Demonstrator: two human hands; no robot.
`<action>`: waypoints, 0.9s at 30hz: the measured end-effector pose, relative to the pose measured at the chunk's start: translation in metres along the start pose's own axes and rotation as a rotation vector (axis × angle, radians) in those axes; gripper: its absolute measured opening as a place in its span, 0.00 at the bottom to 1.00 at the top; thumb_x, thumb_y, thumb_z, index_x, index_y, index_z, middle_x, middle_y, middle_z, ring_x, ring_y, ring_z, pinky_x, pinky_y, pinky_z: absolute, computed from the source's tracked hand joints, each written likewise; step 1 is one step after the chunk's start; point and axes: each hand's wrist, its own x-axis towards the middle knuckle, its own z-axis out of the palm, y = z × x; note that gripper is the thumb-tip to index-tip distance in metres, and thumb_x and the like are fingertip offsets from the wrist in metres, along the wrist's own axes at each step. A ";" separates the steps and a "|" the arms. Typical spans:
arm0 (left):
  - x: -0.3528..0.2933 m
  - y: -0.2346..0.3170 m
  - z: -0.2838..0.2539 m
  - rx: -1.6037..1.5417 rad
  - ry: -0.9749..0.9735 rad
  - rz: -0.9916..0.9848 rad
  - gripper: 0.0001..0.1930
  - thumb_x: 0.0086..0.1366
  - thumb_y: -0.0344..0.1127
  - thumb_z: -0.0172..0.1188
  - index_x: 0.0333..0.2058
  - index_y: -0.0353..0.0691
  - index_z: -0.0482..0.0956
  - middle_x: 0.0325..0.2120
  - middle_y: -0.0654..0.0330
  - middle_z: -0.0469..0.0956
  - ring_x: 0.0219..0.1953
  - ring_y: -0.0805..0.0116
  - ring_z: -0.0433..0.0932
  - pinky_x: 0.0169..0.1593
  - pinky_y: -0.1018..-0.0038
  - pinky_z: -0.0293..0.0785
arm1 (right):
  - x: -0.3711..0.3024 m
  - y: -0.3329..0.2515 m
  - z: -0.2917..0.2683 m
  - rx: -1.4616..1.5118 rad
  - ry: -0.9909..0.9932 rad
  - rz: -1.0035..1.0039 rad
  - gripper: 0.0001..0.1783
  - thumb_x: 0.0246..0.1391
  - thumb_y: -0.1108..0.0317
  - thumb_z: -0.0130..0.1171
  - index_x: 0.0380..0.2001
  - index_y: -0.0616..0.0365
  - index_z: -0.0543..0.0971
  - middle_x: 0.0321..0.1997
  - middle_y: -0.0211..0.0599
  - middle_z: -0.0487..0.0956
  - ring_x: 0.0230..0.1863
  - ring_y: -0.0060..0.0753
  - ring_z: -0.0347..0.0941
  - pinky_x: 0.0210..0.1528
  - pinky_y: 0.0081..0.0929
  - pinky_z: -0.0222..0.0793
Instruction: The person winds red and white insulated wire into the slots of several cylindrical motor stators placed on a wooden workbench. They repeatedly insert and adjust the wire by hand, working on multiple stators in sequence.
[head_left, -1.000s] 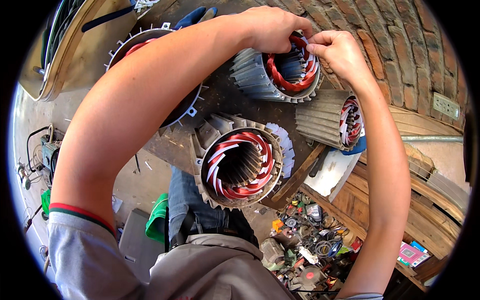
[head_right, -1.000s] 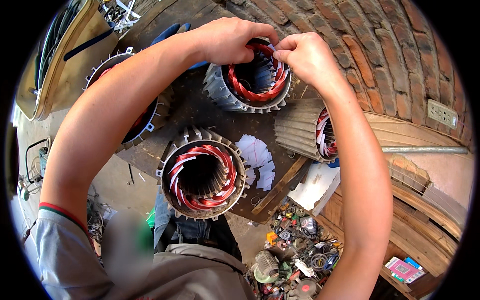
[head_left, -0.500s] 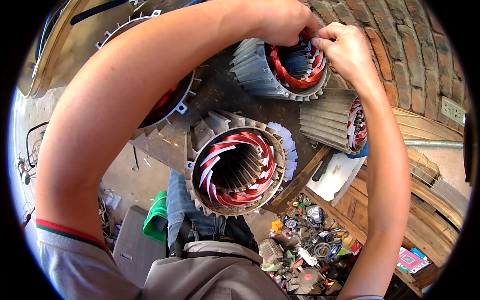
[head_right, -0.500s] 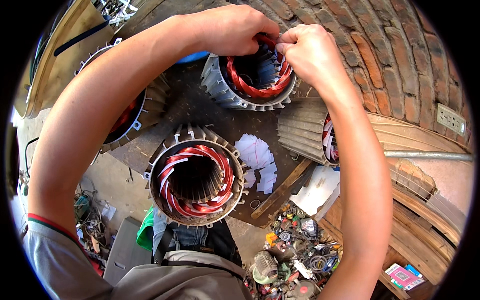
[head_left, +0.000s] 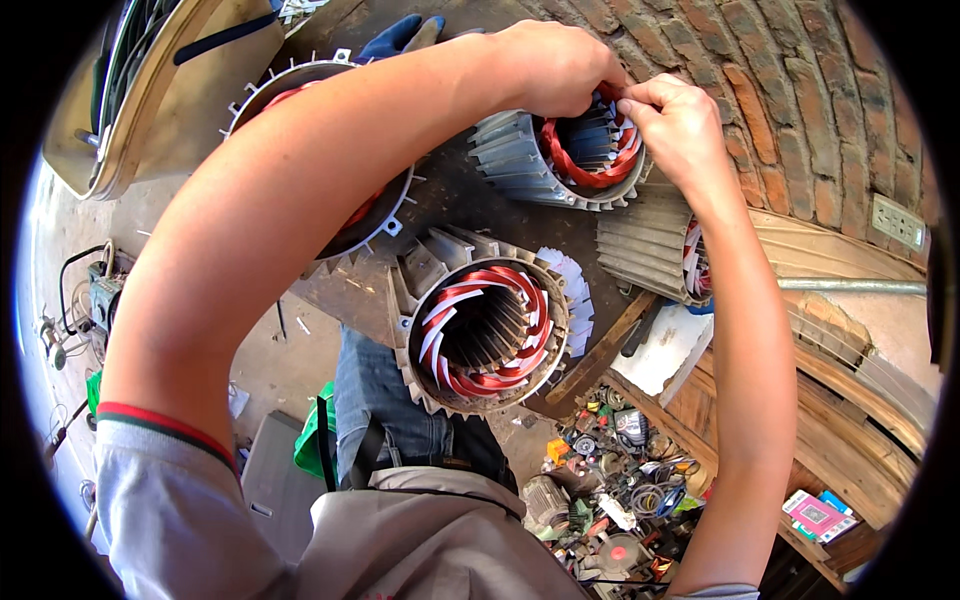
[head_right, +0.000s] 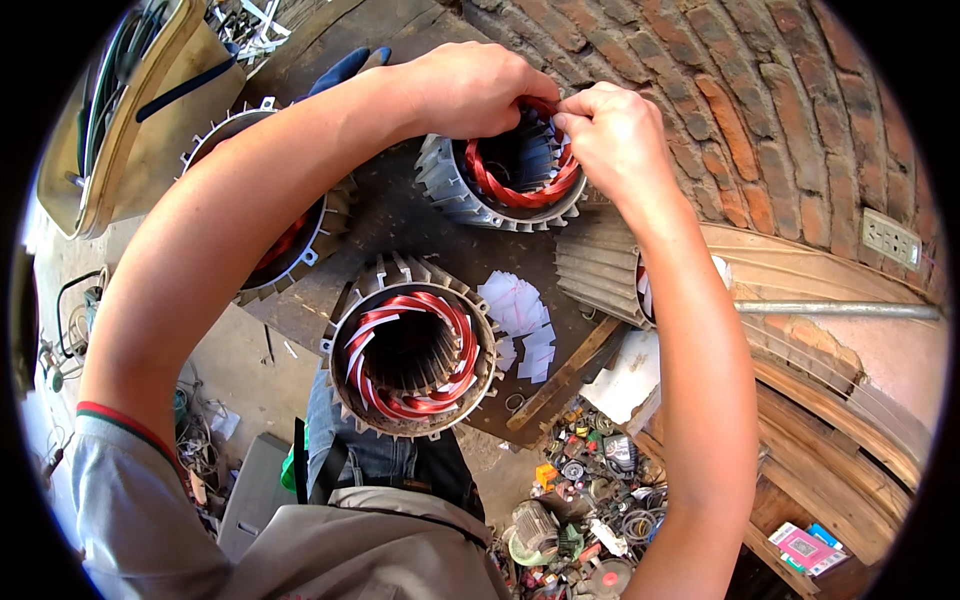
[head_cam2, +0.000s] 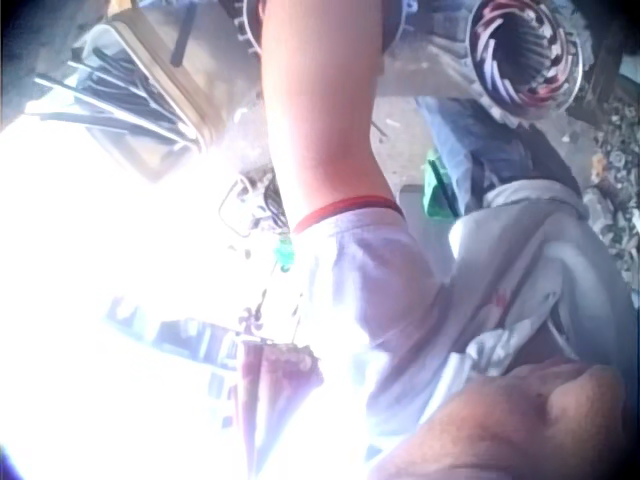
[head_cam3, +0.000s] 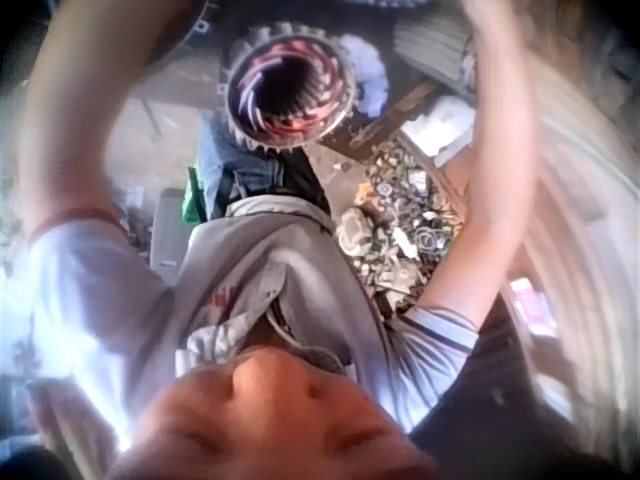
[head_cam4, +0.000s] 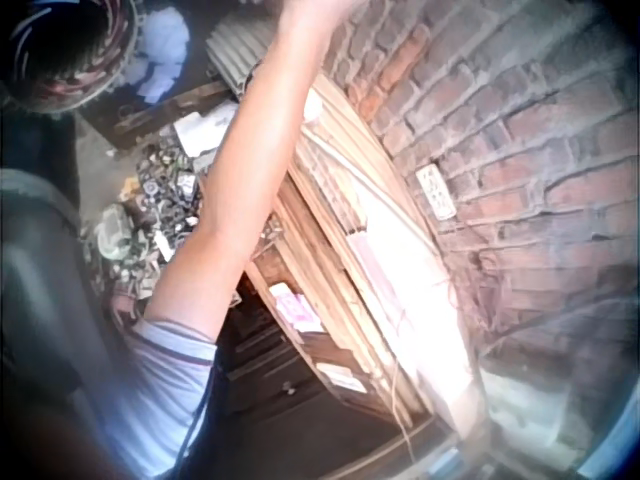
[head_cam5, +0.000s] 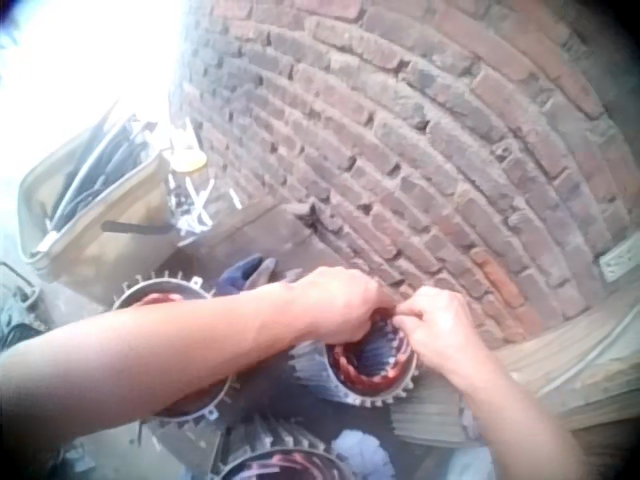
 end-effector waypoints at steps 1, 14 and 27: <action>0.000 0.001 0.000 0.002 0.010 -0.006 0.23 0.55 0.30 0.57 0.52 0.52 0.80 0.39 0.51 0.84 0.43 0.49 0.82 0.48 0.58 0.78 | 0.000 0.000 -0.001 -0.028 0.017 -0.022 0.09 0.48 0.68 0.65 0.34 0.57 0.86 0.36 0.44 0.83 0.40 0.44 0.80 0.45 0.36 0.74; 0.001 -0.002 0.004 0.003 0.036 -0.031 0.25 0.55 0.29 0.57 0.54 0.51 0.74 0.41 0.51 0.83 0.43 0.48 0.81 0.46 0.56 0.78 | -0.228 -0.002 0.113 0.558 0.064 0.676 0.15 0.51 0.66 0.70 0.39 0.67 0.83 0.33 0.46 0.84 0.34 0.36 0.83 0.40 0.30 0.77; -0.025 0.021 -0.009 -0.135 -0.148 -0.582 0.37 0.55 0.45 0.70 0.52 0.23 0.63 0.44 0.33 0.78 0.50 0.41 0.78 0.54 0.59 0.74 | -0.191 -0.022 0.144 0.534 0.190 0.933 0.15 0.43 0.70 0.72 0.34 0.66 0.81 0.31 0.51 0.83 0.36 0.51 0.82 0.42 0.38 0.76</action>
